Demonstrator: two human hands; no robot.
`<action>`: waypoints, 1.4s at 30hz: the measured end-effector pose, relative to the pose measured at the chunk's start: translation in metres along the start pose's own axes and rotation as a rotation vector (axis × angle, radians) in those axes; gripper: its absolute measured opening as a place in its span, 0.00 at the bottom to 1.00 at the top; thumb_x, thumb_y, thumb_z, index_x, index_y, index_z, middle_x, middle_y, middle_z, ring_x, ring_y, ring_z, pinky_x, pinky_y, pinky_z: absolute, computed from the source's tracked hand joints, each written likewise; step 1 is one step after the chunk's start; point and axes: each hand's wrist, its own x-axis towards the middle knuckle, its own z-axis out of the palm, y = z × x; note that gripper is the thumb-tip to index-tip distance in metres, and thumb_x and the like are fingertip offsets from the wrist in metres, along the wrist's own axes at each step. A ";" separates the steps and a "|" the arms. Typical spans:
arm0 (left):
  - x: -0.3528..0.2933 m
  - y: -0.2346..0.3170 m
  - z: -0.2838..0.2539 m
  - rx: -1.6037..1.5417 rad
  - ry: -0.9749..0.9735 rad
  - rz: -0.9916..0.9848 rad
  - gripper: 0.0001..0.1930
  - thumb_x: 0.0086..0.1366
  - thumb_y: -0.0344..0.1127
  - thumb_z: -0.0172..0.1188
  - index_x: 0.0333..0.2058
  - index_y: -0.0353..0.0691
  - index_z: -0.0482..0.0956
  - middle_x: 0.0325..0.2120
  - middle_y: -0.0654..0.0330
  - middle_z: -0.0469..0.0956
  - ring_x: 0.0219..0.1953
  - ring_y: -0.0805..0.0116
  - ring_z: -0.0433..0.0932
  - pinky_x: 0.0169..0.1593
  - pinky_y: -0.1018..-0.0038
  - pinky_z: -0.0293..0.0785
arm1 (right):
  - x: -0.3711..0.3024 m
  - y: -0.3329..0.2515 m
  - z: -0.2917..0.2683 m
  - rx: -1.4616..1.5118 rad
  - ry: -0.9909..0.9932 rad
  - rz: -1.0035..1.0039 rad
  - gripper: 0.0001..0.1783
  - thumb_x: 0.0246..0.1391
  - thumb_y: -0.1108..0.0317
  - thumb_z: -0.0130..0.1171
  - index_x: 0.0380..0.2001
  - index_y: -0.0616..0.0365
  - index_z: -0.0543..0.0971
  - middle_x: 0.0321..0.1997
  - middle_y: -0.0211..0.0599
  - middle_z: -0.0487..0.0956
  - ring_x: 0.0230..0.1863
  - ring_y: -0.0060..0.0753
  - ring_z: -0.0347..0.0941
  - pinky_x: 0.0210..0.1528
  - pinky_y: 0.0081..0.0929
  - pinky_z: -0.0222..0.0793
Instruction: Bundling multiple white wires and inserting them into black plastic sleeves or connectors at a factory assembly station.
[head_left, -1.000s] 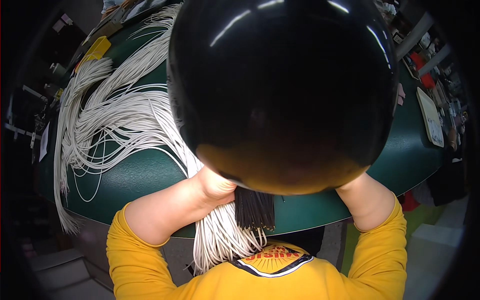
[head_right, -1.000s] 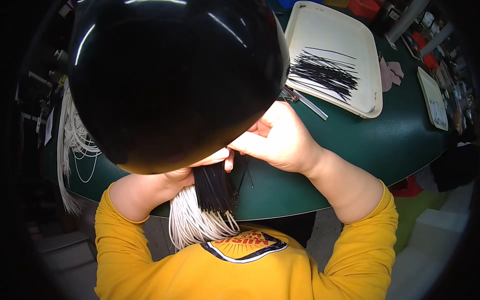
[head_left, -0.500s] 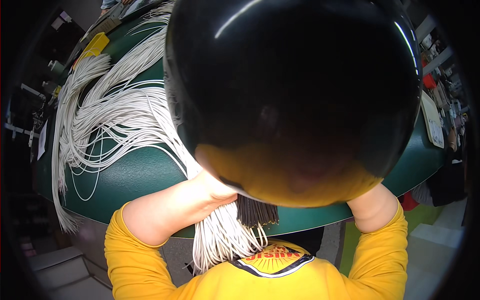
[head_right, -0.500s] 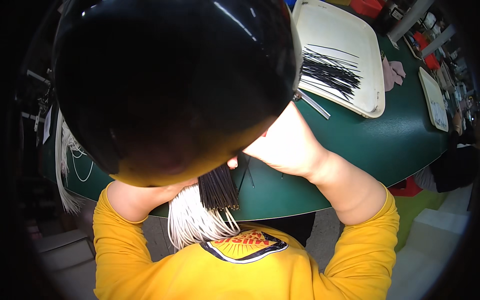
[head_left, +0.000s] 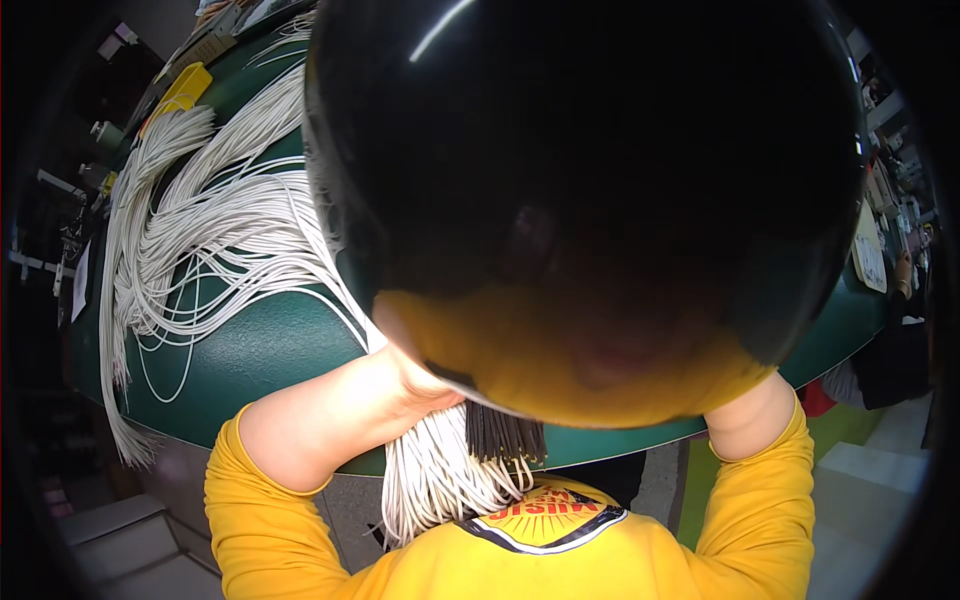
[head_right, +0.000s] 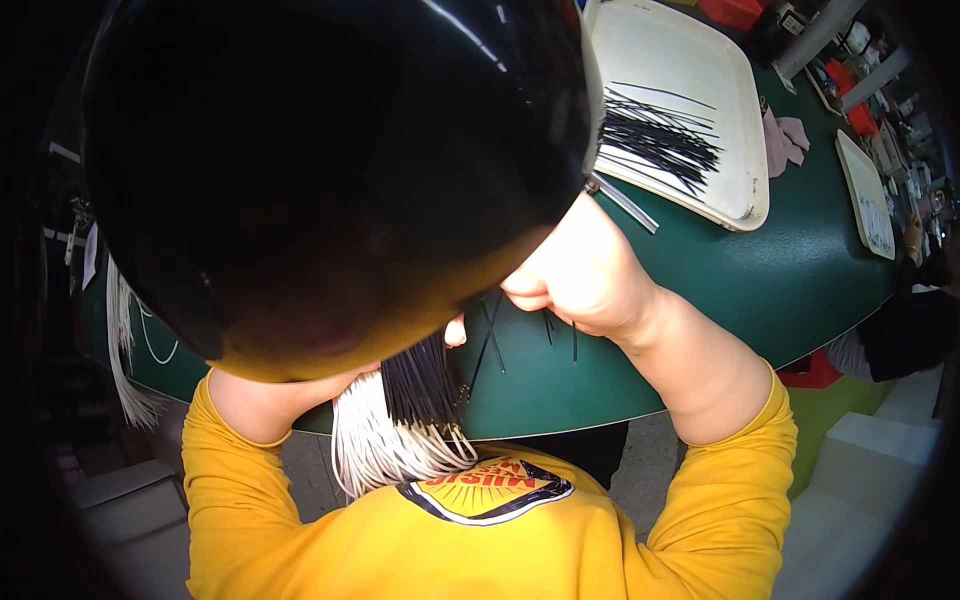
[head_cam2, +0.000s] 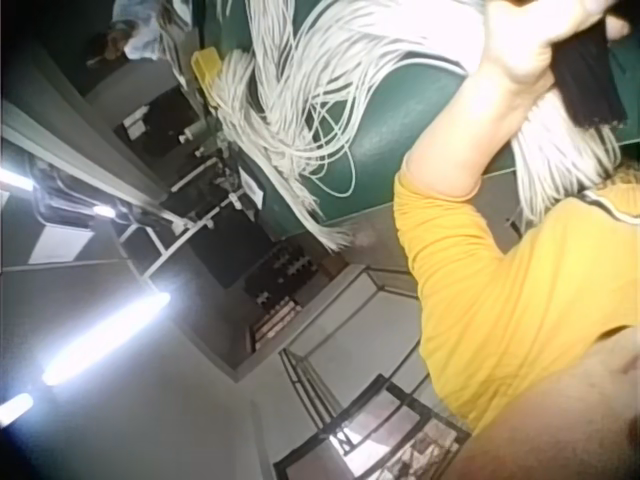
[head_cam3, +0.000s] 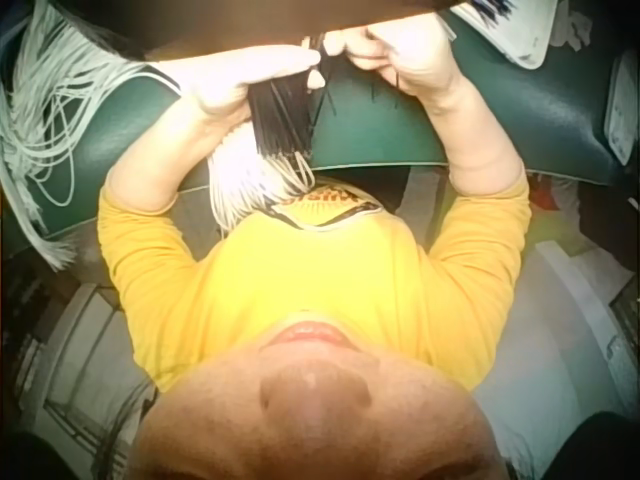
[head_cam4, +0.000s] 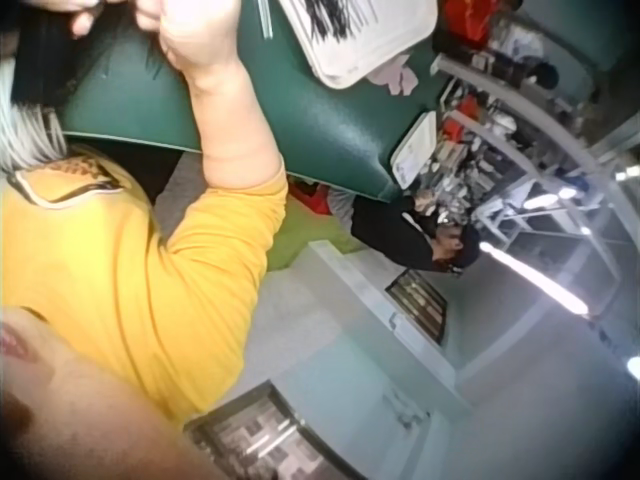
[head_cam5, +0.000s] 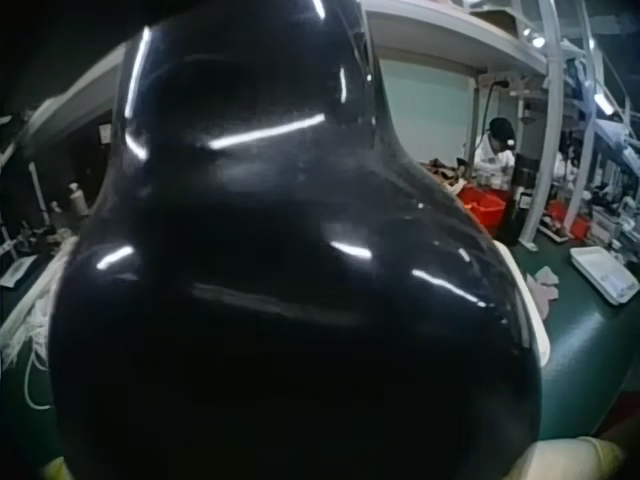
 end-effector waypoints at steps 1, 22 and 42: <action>0.001 0.000 0.002 -0.002 -0.008 -0.001 0.20 0.47 0.22 0.59 0.41 0.36 0.67 0.31 0.57 0.71 0.33 0.67 0.71 0.37 0.74 0.70 | 0.000 0.000 0.005 -0.042 -0.039 -0.010 0.12 0.44 0.81 0.47 0.36 0.68 0.66 0.26 0.41 0.72 0.18 0.28 0.69 0.24 0.20 0.68; 0.002 -0.002 0.001 -0.008 -0.001 -0.029 0.24 0.44 0.24 0.61 0.43 0.36 0.66 0.35 0.57 0.69 0.37 0.67 0.70 0.41 0.73 0.68 | -0.001 0.005 -0.020 -0.563 0.005 0.009 0.12 0.45 0.77 0.45 0.10 0.63 0.64 0.10 0.26 0.61 0.11 0.13 0.52 0.13 0.13 0.47; -0.004 0.002 -0.003 -0.018 0.023 -0.059 0.28 0.42 0.25 0.64 0.45 0.36 0.64 0.39 0.56 0.68 0.41 0.67 0.68 0.45 0.72 0.66 | 0.006 0.004 -0.013 -0.499 -0.100 -0.147 0.09 0.43 0.80 0.49 0.32 0.68 0.68 0.23 0.32 0.71 0.25 0.18 0.67 0.28 0.15 0.65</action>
